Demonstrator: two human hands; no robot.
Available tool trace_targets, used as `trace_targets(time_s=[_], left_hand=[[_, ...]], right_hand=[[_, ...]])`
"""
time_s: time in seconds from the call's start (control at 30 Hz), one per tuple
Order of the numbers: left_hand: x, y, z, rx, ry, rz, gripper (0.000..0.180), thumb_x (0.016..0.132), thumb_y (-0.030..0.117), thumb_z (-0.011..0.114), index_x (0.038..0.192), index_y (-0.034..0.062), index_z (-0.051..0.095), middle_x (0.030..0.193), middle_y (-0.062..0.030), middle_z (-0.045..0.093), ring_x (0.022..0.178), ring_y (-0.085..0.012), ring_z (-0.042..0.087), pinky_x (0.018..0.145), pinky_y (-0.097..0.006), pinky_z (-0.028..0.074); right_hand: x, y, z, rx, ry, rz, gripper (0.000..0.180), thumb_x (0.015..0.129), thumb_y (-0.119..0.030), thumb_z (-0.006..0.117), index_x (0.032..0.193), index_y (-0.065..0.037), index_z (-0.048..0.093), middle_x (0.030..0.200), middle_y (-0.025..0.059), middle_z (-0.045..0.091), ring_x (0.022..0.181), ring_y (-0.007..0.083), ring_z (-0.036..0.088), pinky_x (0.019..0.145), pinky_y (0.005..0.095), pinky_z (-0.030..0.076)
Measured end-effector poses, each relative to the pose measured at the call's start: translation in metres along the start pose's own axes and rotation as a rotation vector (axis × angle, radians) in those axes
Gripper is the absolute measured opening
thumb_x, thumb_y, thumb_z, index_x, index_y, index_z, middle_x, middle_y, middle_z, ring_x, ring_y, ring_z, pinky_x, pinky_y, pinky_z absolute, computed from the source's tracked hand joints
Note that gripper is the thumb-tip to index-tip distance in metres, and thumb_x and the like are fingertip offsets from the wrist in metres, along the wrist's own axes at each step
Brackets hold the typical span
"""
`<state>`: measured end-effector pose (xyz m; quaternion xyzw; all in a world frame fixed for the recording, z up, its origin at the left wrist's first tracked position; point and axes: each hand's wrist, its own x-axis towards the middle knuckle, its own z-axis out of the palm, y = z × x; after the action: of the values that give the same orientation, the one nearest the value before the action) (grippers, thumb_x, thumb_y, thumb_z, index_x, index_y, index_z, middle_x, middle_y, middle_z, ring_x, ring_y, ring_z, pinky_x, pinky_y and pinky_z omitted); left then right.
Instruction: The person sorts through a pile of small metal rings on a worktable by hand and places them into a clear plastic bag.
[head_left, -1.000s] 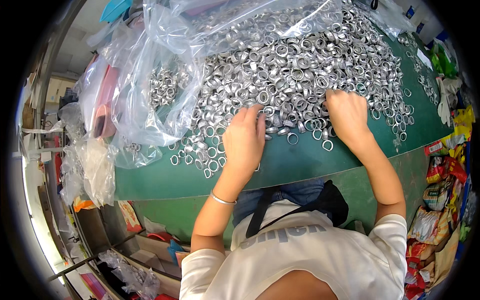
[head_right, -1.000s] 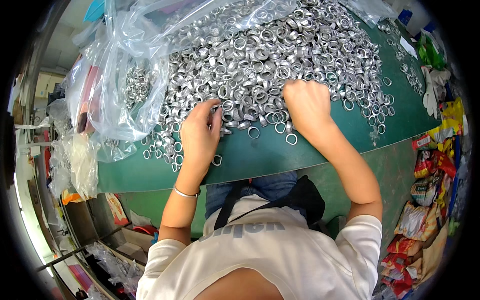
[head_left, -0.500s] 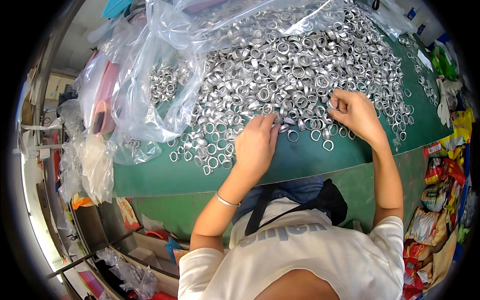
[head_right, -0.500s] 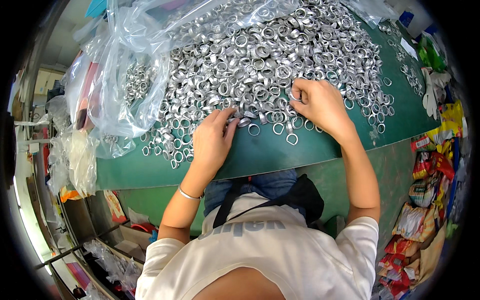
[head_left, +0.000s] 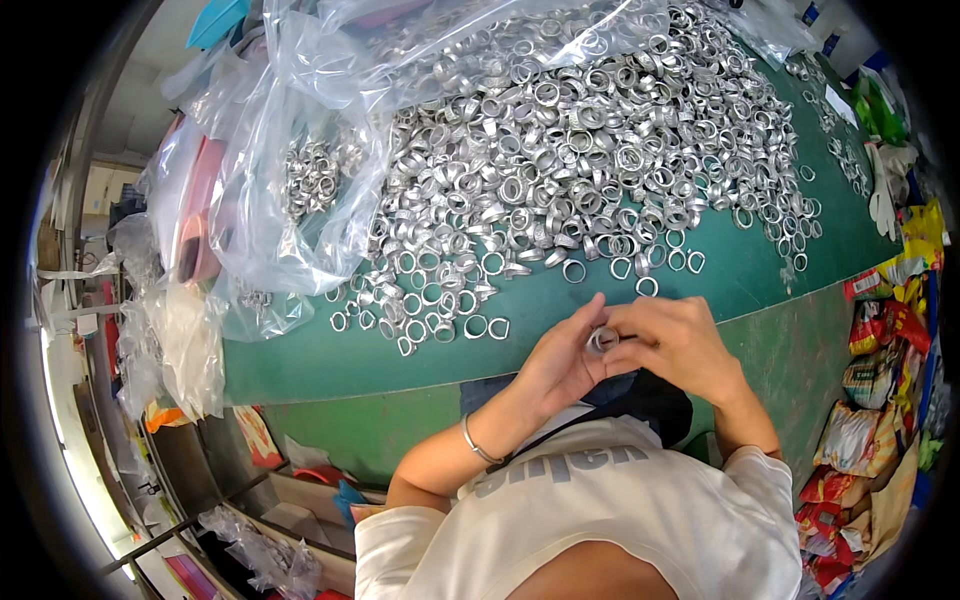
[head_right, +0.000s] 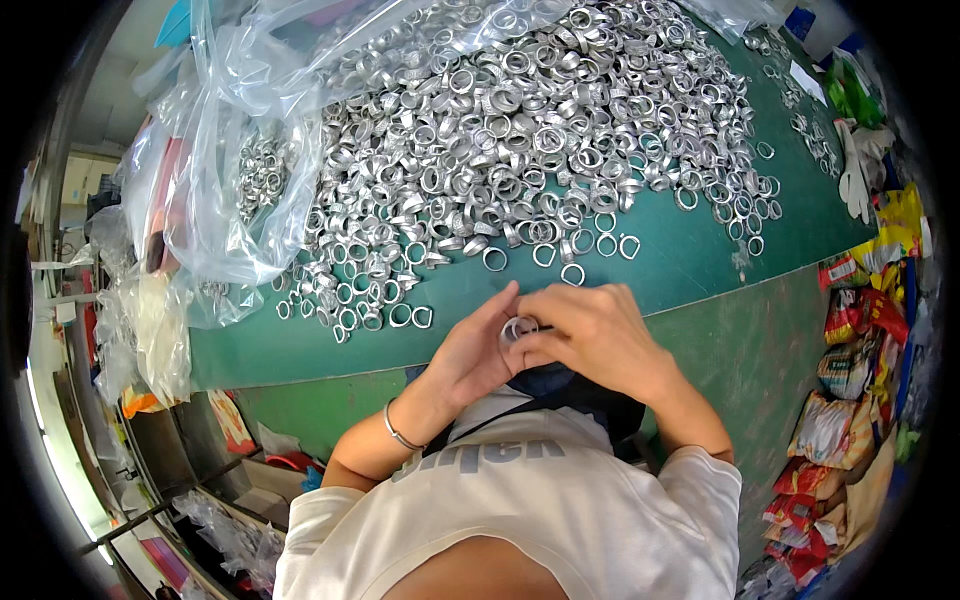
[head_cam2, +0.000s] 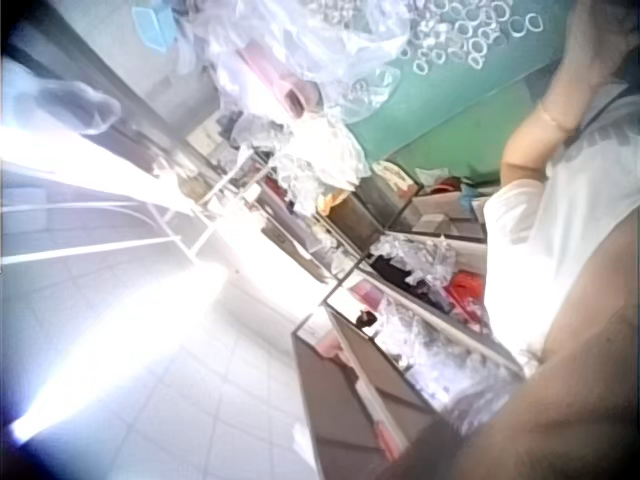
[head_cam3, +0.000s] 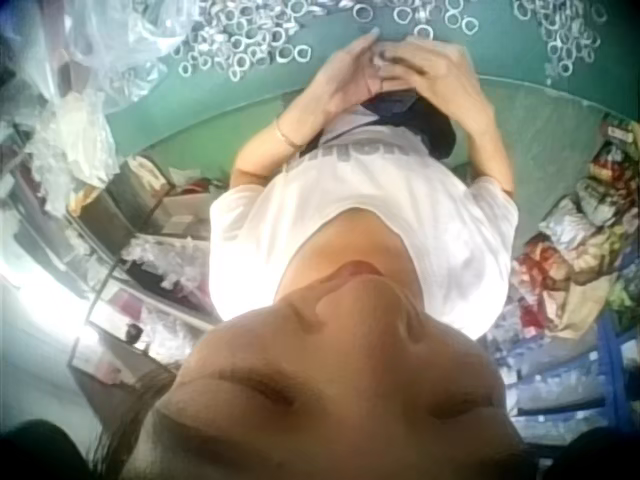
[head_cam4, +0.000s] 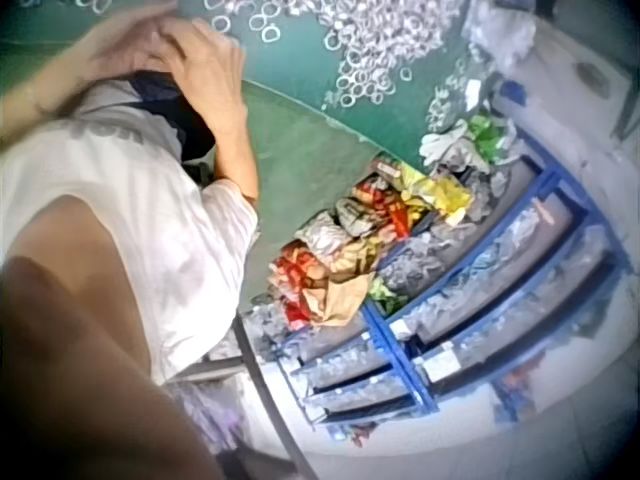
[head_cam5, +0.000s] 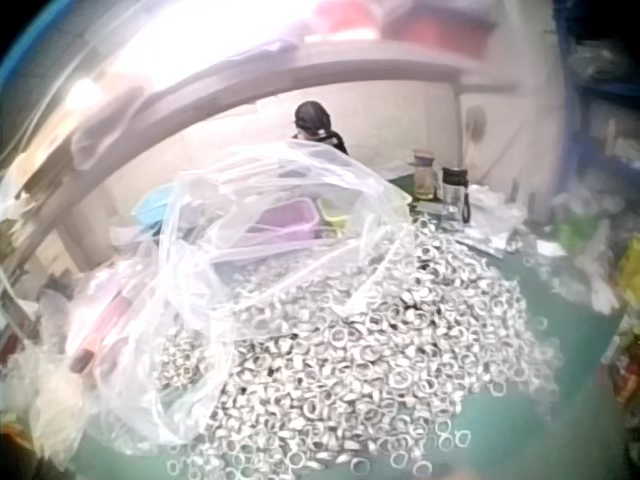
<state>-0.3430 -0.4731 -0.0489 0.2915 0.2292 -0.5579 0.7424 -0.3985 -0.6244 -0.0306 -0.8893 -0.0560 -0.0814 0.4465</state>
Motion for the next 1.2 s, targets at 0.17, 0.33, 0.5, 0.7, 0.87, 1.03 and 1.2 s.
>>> trace_targets(time_s=[0.17,0.33,0.5,0.7,0.87,1.03,1.2], left_hand=[[0.004,0.006,-0.018,0.596,-0.065,0.32,0.022,0.093,0.019,0.05,0.096,0.0017,0.063,0.078,-0.0023,0.059,0.059,-0.0101,0.052,0.052,-0.024,0.043],[0.013,0.02,-0.01,1.63,0.342,1.275,0.011,0.078,0.007,0.064,0.088,0.0041,0.062,0.072,-0.0115,0.057,0.053,-0.0294,0.054,0.047,-0.037,0.042],[0.014,0.031,0.001,1.75,0.4,1.314,0.016,0.078,0.01,0.066,0.092,0.0043,0.062,0.07,-0.01,0.057,0.05,-0.0267,0.054,0.046,-0.035,0.041],[0.017,0.039,0.018,1.703,0.284,1.06,0.016,0.083,0.007,0.06,0.098,0.0015,0.062,0.062,-0.0117,0.058,0.051,-0.0163,0.055,0.048,-0.027,0.042],[0.032,0.029,0.014,1.658,0.171,1.105,0.018,0.084,0.001,0.055,0.1,0.0015,0.061,0.065,-0.0109,0.058,0.052,-0.0181,0.056,0.05,-0.028,0.044],[0.035,0.039,0.026,1.856,0.283,1.311,0.018,0.082,-0.001,0.056,0.098,0.0039,0.061,0.076,-0.0115,0.054,0.053,-0.0264,0.054,0.049,-0.034,0.042],[0.041,0.051,0.038,1.815,0.274,1.304,0.018,0.082,-0.001,0.056,0.098,0.0031,0.061,0.076,-0.0117,0.055,0.052,-0.0233,0.054,0.049,-0.032,0.042]], right_hand=[[0.008,0.022,0.003,-0.392,0.315,0.247,0.026,0.072,-0.019,0.073,0.073,-0.005,0.052,0.05,0.0062,0.051,0.041,0.0186,0.05,0.041,0.031,0.037],[0.007,0.033,0.008,-0.27,0.406,0.243,0.018,0.076,-0.009,0.068,0.072,-0.005,0.051,0.051,0.0051,0.05,0.041,0.0171,0.047,0.042,0.0285,0.036],[-0.013,0.055,-0.024,1.107,0.492,0.368,0.01,0.085,-0.012,0.051,0.078,-0.004,0.049,0.074,0.0063,0.052,0.045,0.0096,0.043,0.037,0.0219,0.026],[-0.01,0.071,-0.047,1.268,0.668,0.371,0.025,0.087,-0.014,0.048,0.106,0.0,0.054,0.071,0.0066,0.051,0.043,0.0094,0.041,0.034,0.0194,0.023],[0.007,0.079,-0.042,0.025,0.654,0.347,0.018,0.079,-0.008,0.066,0.095,-0.003,0.065,0.051,-0.0011,0.039,0.046,0.0061,0.04,0.046,0.025,0.033],[0.021,0.077,-0.042,-0.369,0.548,0.297,0.011,0.073,-0.008,0.068,0.083,-0.003,0.065,0.065,0.0074,0.051,0.053,0.0197,0.048,0.052,0.0319,0.039],[0.005,0.09,-0.054,-0.075,0.644,0.317,0.006,0.075,-0.001,0.064,0.077,0.003,0.059,0.064,0.0066,0.048,0.056,0.0149,0.044,0.055,0.0271,0.038]])
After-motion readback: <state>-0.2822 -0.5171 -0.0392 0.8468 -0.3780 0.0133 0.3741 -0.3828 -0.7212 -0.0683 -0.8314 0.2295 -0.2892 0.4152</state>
